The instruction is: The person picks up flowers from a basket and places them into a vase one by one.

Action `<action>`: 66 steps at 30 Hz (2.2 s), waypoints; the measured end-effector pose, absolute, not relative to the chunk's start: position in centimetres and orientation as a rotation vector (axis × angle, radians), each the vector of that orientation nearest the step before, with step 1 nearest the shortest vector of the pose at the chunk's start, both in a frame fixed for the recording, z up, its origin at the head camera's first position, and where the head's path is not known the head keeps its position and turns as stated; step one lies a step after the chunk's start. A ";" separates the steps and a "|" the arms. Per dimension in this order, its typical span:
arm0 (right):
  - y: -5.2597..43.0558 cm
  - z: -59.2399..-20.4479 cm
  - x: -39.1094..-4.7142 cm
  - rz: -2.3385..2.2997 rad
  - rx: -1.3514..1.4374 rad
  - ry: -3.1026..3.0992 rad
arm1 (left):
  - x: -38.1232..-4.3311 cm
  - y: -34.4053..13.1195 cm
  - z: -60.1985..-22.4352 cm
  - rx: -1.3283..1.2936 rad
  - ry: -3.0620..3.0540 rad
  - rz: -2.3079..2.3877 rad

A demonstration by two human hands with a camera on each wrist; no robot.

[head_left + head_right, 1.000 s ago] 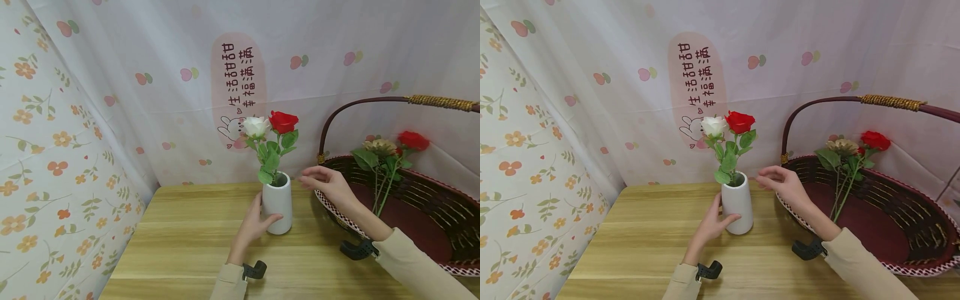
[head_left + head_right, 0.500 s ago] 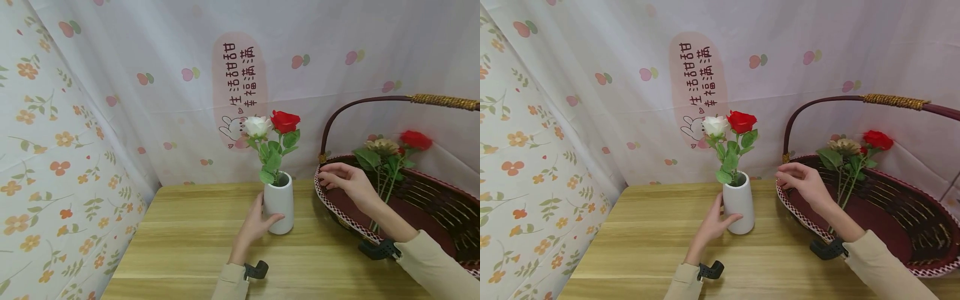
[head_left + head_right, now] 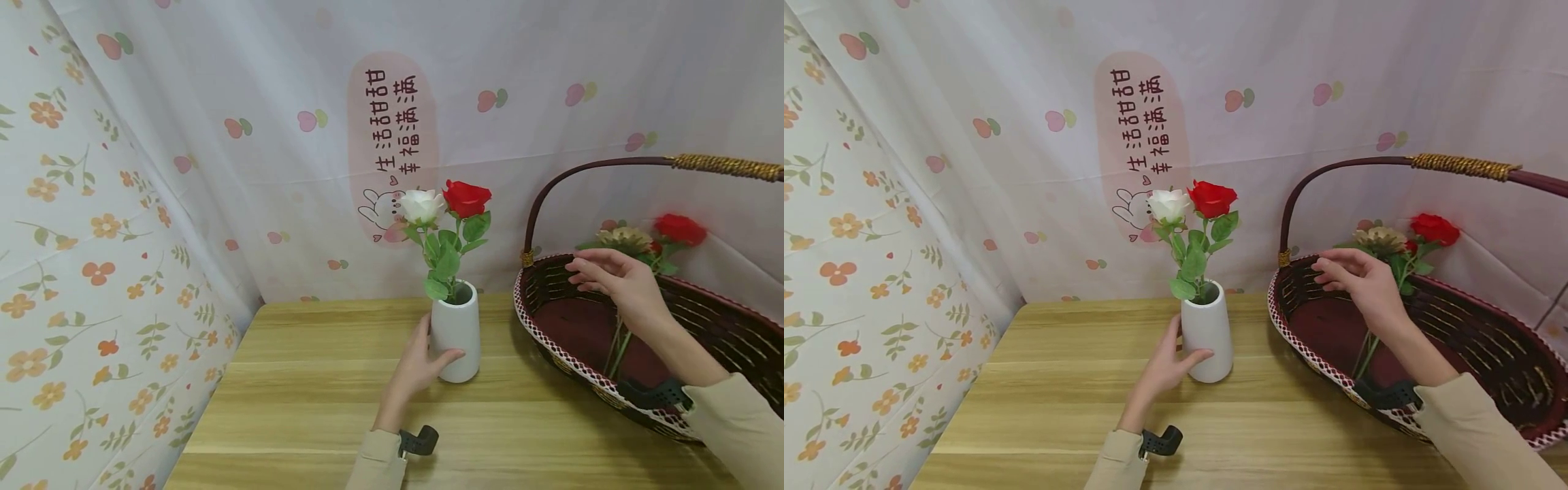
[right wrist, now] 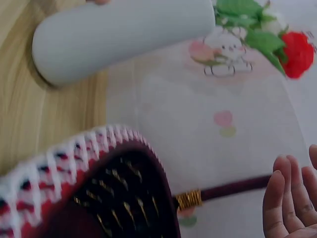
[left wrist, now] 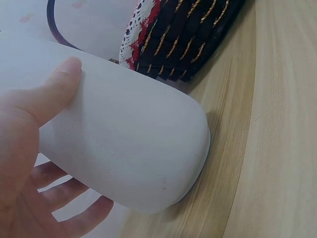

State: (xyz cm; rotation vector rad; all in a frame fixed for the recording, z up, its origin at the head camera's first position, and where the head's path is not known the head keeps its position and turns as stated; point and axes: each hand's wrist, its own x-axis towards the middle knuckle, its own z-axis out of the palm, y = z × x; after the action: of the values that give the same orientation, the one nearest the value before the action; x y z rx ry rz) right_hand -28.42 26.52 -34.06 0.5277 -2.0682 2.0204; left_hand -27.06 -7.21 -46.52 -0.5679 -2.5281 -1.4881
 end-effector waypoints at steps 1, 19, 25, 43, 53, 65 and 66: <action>26.9 -34.1 -28.6 1.998 0.510 -2.074 | -27.1 -7.2 -46.5 -0.571 -2.527 -1.489; 31.2 -36.0 -30.6 1.602 0.269 -2.203 | -27.3 -7.2 -46.7 -0.556 -2.536 -1.481; 32.5 -36.9 -31.0 1.449 0.126 -2.251 | -27.1 -7.2 -46.8 -0.555 -2.541 -1.498; 36.3 -38.2 -31.1 1.215 -0.340 -2.278 | -27.2 -7.2 -46.8 -0.549 -2.534 -1.510; 37.8 -39.5 -31.3 1.367 -0.390 -2.246 | -27.2 -7.3 -46.7 -0.533 -2.547 -1.518; 39.0 -41.4 -32.7 1.261 -0.413 -2.578 | -27.1 -7.5 -46.7 -0.528 -2.541 -1.512; 39.3 -41.8 -32.9 1.256 -0.417 -2.598 | -27.1 -7.5 -46.7 -0.530 -2.540 -1.509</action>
State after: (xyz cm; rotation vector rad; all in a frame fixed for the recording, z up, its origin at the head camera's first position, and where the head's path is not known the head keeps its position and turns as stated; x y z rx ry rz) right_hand -32.92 39.33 -41.79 -0.4169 -2.5978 1.2560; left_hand -27.07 -7.50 -46.66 -0.5295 -2.5403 -1.5094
